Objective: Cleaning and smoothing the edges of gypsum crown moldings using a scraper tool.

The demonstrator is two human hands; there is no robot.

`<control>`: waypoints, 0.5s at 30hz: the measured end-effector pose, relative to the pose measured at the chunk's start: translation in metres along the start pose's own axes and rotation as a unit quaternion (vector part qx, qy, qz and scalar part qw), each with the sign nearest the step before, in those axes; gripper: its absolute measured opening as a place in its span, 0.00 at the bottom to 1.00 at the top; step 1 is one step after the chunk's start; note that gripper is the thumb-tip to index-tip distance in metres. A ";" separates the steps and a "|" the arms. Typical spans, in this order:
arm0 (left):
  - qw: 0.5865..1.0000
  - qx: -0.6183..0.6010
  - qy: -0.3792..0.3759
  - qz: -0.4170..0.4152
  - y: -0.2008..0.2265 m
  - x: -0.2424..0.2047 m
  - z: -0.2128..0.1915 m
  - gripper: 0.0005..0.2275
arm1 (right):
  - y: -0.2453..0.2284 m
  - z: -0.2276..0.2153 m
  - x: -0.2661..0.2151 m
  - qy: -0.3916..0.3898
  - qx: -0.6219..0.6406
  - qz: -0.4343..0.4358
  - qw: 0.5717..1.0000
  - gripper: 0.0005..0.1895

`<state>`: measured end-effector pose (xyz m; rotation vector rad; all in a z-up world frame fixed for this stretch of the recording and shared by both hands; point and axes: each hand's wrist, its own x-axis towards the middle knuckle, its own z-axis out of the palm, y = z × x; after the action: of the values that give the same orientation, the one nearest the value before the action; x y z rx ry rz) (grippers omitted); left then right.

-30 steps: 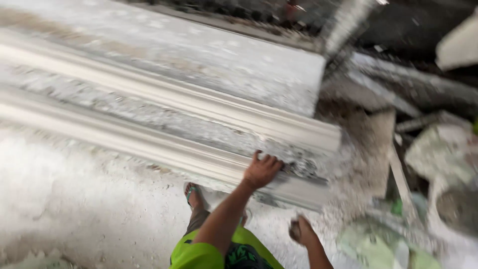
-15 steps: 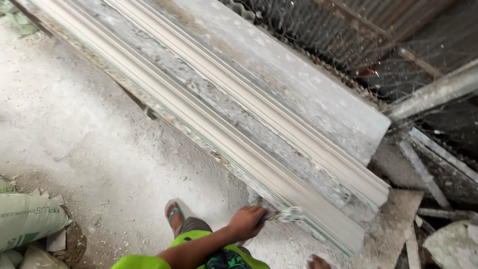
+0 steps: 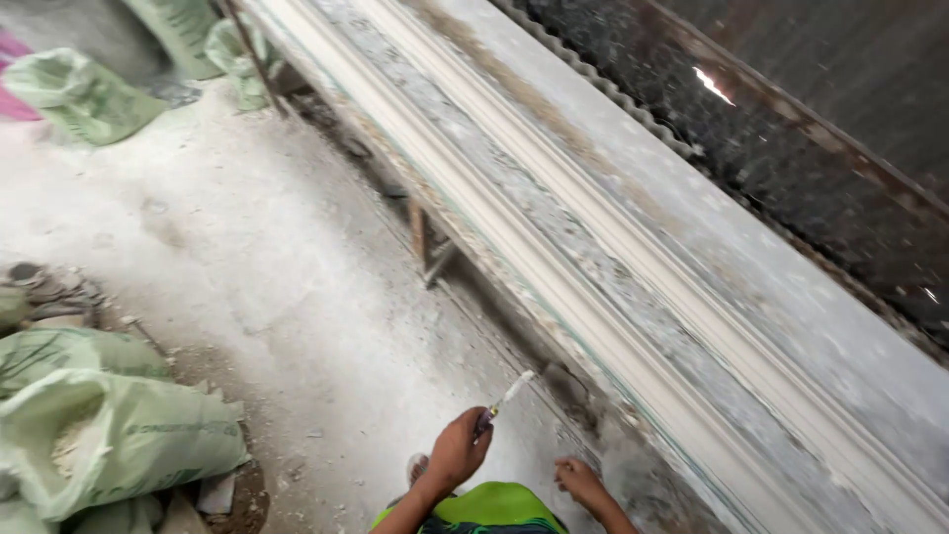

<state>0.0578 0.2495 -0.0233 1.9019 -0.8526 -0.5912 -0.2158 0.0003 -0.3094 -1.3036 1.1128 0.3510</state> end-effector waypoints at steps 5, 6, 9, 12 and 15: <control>0.990 0.022 0.058 -0.127 -0.031 0.016 -0.124 0.12 | -0.168 0.101 0.018 -0.018 -0.168 -0.061 0.984 0.22; 0.980 -0.002 0.095 -0.174 -0.044 0.018 -0.137 0.14 | -0.194 0.117 0.020 -0.039 -0.169 -0.083 0.981 0.22; 0.955 -0.042 0.180 -0.231 -0.088 0.031 -0.161 0.16 | -0.262 0.168 0.029 -0.089 -0.198 -0.114 0.969 0.21; 0.937 -0.091 0.250 -0.227 -0.123 0.052 -0.169 0.18 | -0.295 0.219 0.060 -0.132 -0.203 -0.142 0.960 0.20; 0.909 -0.209 0.246 -0.264 -0.142 0.089 -0.188 0.19 | -0.336 0.258 0.090 -0.157 -0.180 -0.174 0.955 0.18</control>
<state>0.2911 0.3314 -0.0713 1.7505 0.1264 -0.5181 0.1970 0.0954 -0.2190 -1.6649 0.5490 0.4916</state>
